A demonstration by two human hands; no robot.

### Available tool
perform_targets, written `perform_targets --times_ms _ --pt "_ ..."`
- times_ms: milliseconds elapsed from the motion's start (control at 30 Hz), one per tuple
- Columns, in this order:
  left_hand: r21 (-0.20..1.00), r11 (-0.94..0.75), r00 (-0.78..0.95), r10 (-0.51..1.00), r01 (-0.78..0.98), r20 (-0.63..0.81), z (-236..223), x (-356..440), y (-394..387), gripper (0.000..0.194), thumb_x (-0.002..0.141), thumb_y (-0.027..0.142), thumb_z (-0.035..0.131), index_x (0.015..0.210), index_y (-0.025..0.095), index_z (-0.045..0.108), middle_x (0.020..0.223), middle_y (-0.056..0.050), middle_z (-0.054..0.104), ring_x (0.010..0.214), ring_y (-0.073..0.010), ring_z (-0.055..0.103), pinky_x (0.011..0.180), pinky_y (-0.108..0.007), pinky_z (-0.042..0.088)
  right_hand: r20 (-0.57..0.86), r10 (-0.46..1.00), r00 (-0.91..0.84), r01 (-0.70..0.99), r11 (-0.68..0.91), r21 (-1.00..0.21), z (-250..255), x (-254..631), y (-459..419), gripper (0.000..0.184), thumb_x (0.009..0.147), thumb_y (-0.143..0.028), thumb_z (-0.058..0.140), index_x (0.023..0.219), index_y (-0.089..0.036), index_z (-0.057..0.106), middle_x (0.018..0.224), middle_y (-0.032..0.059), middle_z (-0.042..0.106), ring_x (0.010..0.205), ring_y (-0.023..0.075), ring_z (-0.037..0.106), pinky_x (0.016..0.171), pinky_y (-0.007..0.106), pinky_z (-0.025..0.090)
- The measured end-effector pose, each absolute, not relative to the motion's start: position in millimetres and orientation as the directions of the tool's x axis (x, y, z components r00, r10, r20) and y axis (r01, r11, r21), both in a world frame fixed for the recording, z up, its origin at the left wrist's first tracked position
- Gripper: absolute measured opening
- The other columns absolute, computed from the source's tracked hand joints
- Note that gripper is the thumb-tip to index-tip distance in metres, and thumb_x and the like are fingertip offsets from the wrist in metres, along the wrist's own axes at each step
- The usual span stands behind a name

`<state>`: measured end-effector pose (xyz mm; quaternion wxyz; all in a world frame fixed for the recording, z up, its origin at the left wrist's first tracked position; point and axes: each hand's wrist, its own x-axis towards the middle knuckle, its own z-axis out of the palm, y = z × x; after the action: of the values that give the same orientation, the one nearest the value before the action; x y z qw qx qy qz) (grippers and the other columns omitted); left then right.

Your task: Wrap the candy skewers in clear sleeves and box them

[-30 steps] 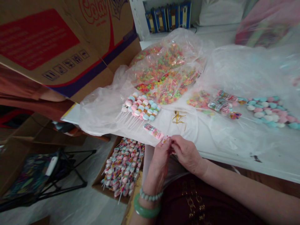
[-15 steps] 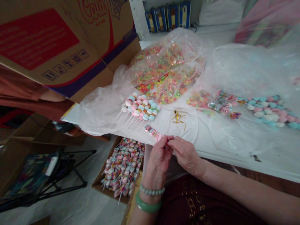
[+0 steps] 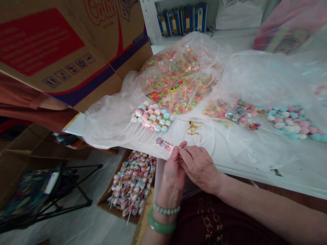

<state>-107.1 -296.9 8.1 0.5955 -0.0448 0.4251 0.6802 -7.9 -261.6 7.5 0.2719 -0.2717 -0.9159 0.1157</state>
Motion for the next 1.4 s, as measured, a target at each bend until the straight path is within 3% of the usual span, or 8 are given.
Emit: perform_targets --times_ms 167,300,500,767,900,1067,1233,1400 --pt "0.436 0.098 -0.195 0.792 -0.895 -0.578 13 -101 -295 0.016 0.080 0.021 0.062 0.088 0.009 0.068 0.089 -0.006 0.066 0.082 -0.0112 0.061 0.081 -0.021 0.048 0.388 0.659 -0.645 0.456 0.739 -0.496 5 -10 -254 0.023 0.091 -0.017 0.042 0.077 -0.016 0.061 0.070 0.0075 0.060 0.071 0.0195 0.051 0.070 0.035 0.037" --pt "0.460 0.132 -0.178 0.802 -0.878 -0.570 12 -106 -299 0.025 0.074 0.024 0.070 0.096 0.012 0.068 0.086 -0.005 0.065 0.077 -0.0126 0.061 0.068 -0.022 0.050 -0.122 0.799 -0.589 0.214 0.008 -0.977 2 -11 -249 0.021 0.083 -0.023 0.050 0.064 -0.018 0.055 0.056 0.0010 0.056 0.057 0.0140 0.050 0.058 0.026 0.038" --pt "0.652 0.144 -0.189 0.891 -0.744 -0.412 13 -111 -306 0.015 0.073 0.029 0.071 0.069 0.015 0.067 0.124 -0.009 0.059 0.115 -0.0267 0.053 0.092 -0.035 0.046 -0.538 0.309 -0.785 -0.111 -0.923 -0.369 1 -13 -249 0.015 0.068 -0.024 0.065 0.070 -0.016 0.053 0.048 -0.0077 0.043 0.041 0.0046 0.035 0.046 0.017 0.031" --pt "0.796 0.152 -0.308 0.867 -0.586 -0.392 19 -124 -310 0.031 0.074 0.038 0.070 0.058 0.014 0.059 0.081 -0.006 0.066 0.073 -0.0160 0.060 0.064 -0.026 0.048 -0.130 0.875 -0.467 0.107 -0.090 -0.990 20 -5 -245 0.012 0.072 -0.024 0.060 0.083 -0.021 0.061 0.082 0.0022 0.064 0.075 0.0149 0.057 0.063 0.024 0.044" --pt "0.704 0.361 -0.057 0.868 -0.612 -0.494 20 -116 -309 0.036 0.073 0.048 0.067 0.060 0.015 0.060 0.049 0.000 0.053 0.040 -0.0128 0.048 0.044 -0.026 0.041 -0.247 0.775 -0.582 -0.073 -0.352 -0.933 29 -18 -237 0.030 0.069 -0.026 0.062 0.098 -0.021 0.057 0.079 -0.0012 0.064 0.051 0.0091 0.050 0.048 0.022 0.040" --pt "0.956 0.221 -0.596 0.747 -0.193 -0.293 11 -110 -310 0.020 0.070 0.037 0.073 0.073 0.017 0.069 0.047 0.003 0.051 0.038 -0.0090 0.042 0.042 -0.021 0.031 -0.337 0.827 -0.450 -0.255 -0.480 -0.839 25 -35 -225 0.038 0.057 -0.021 0.072 0.090 -0.017 0.054 0.069 -0.0039 0.061 0.056 0.0090 0.054 0.055 0.021 0.042" --pt "0.987 0.159 -0.762 0.637 -0.021 -0.119 2 -127 -314 0.013 0.071 0.032 0.071 0.069 0.019 0.067 0.051 0.003 0.051 0.048 -0.0093 0.043 0.044 -0.019 0.030 -0.079 0.925 -0.371 0.204 -0.001 -0.979 12 -15 -190 0.010 0.075 -0.026 0.056 0.082 -0.020 0.058 0.073 -0.0019 0.061 0.067 0.0140 0.056 0.064 0.026 0.043" --pt "0.922 0.097 -0.684 0.642 -0.374 -0.346 7 -133 -307 0.020 0.071 0.032 0.066 0.062 0.018 0.055 0.043 0.008 0.037 0.034 -0.0044 0.026 0.034 -0.017 0.017 0.092 0.902 -0.422 0.743 0.402 -0.536 -1 4 -163 0.012 0.079 -0.017 0.051 0.076 -0.021 0.062 0.079 0.0041 0.060 0.075 0.0179 0.055 0.065 0.027 0.038"
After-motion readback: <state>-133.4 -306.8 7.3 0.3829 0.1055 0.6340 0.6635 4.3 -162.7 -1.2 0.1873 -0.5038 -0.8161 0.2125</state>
